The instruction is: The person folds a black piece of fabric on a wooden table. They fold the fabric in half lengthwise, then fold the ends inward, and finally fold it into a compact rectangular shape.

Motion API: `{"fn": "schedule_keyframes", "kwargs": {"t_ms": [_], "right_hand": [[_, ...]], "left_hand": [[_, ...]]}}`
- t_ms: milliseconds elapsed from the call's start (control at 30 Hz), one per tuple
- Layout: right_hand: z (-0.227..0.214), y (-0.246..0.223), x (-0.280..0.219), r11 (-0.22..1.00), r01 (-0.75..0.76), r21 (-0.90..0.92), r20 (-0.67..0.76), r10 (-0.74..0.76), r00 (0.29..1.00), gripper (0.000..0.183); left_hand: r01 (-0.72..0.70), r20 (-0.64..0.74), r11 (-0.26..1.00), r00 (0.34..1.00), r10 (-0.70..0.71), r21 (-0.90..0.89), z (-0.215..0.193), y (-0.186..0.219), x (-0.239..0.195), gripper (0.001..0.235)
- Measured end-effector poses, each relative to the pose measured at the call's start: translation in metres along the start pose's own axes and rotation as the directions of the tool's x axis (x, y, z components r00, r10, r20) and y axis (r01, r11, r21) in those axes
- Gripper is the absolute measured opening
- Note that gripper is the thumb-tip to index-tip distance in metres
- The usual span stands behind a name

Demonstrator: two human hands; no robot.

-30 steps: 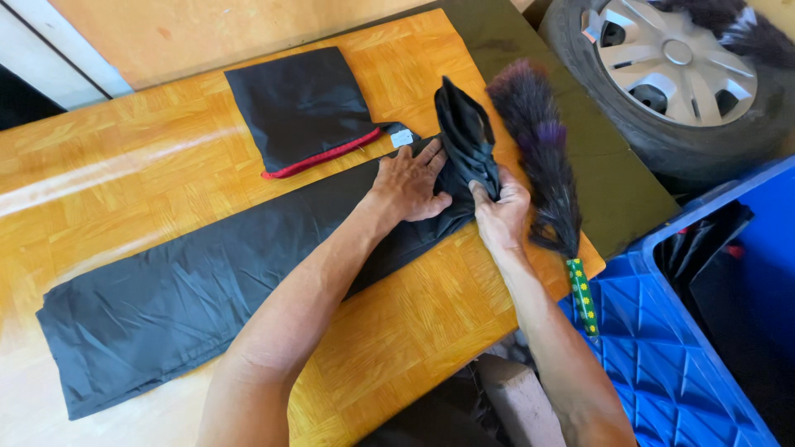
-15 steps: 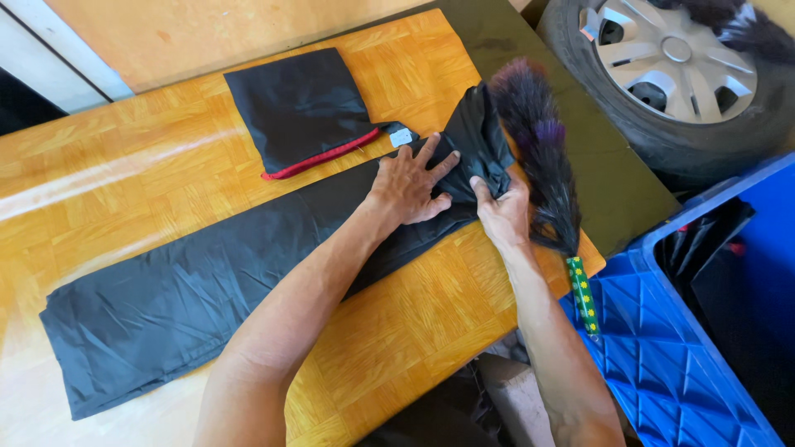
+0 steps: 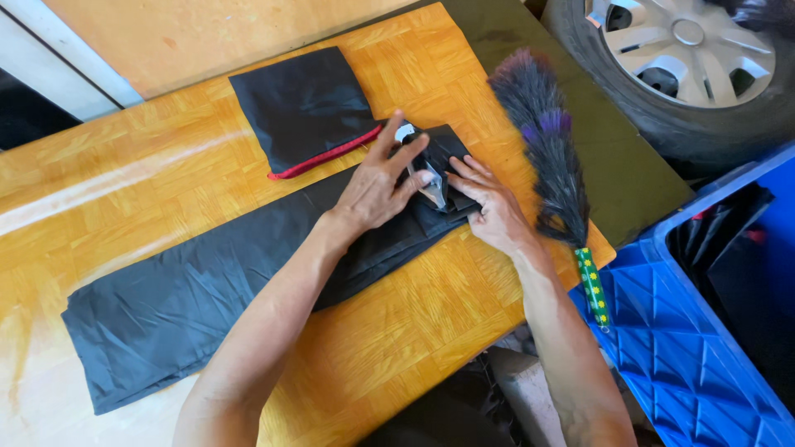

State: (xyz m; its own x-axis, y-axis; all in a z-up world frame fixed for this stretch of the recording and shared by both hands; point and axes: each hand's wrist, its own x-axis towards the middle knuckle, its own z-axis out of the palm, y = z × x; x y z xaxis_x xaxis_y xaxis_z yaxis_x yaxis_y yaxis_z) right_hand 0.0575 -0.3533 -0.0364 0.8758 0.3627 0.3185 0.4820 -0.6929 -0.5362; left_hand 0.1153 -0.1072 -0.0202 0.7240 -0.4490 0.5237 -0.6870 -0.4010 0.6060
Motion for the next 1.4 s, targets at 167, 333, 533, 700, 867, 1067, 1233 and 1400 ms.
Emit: {"fn": "schedule_keyframes", "kwargs": {"t_ms": [167,333,533,700,867,1067,1233,1400], "right_hand": [[-0.033,-0.038,0.004,0.970,-0.096,0.222,0.137,0.066,0.988,0.070],[-0.021,-0.045,0.029,0.984,-0.166,0.063,0.006,0.166,0.986,0.052],[0.022,-0.044,0.050,0.934,-0.202,-0.295,0.189,0.264,0.946,0.054],[0.033,-0.047,0.044,0.887,-0.155,-0.435,0.163,0.247,0.955,0.056],[0.029,-0.031,0.043,0.916,-0.197,-0.350,0.120,0.252,0.960,0.060],[0.008,0.013,0.014,0.824,-0.553,0.123,-0.185,0.566,0.803,0.077],[0.005,-0.022,0.019,0.546,-0.537,0.643,-0.101,0.755,0.647,0.056],[0.043,-0.044,0.024,0.214,-0.111,0.971,-0.133,0.859,0.494,0.038]], "left_hand": [[0.036,0.087,0.987,0.995,-0.050,0.159,0.024,-0.022,-0.009,0.033],[0.020,0.087,0.985,0.996,-0.036,0.171,0.029,-0.033,-0.013,0.036],[0.018,0.023,0.991,1.000,-0.022,0.136,0.024,-0.025,-0.013,0.032],[-0.137,-0.070,0.970,0.986,0.154,0.202,0.006,-0.007,-0.011,0.036],[-0.090,0.028,0.933,0.996,0.086,0.348,0.032,-0.032,-0.018,0.043],[-0.058,0.071,0.944,0.997,0.037,0.325,0.034,-0.037,-0.022,0.053],[-0.021,0.043,0.947,0.999,0.008,0.322,0.036,-0.035,-0.019,0.055],[-0.024,0.008,0.939,1.000,0.023,0.343,0.042,-0.042,-0.023,0.056]]}}
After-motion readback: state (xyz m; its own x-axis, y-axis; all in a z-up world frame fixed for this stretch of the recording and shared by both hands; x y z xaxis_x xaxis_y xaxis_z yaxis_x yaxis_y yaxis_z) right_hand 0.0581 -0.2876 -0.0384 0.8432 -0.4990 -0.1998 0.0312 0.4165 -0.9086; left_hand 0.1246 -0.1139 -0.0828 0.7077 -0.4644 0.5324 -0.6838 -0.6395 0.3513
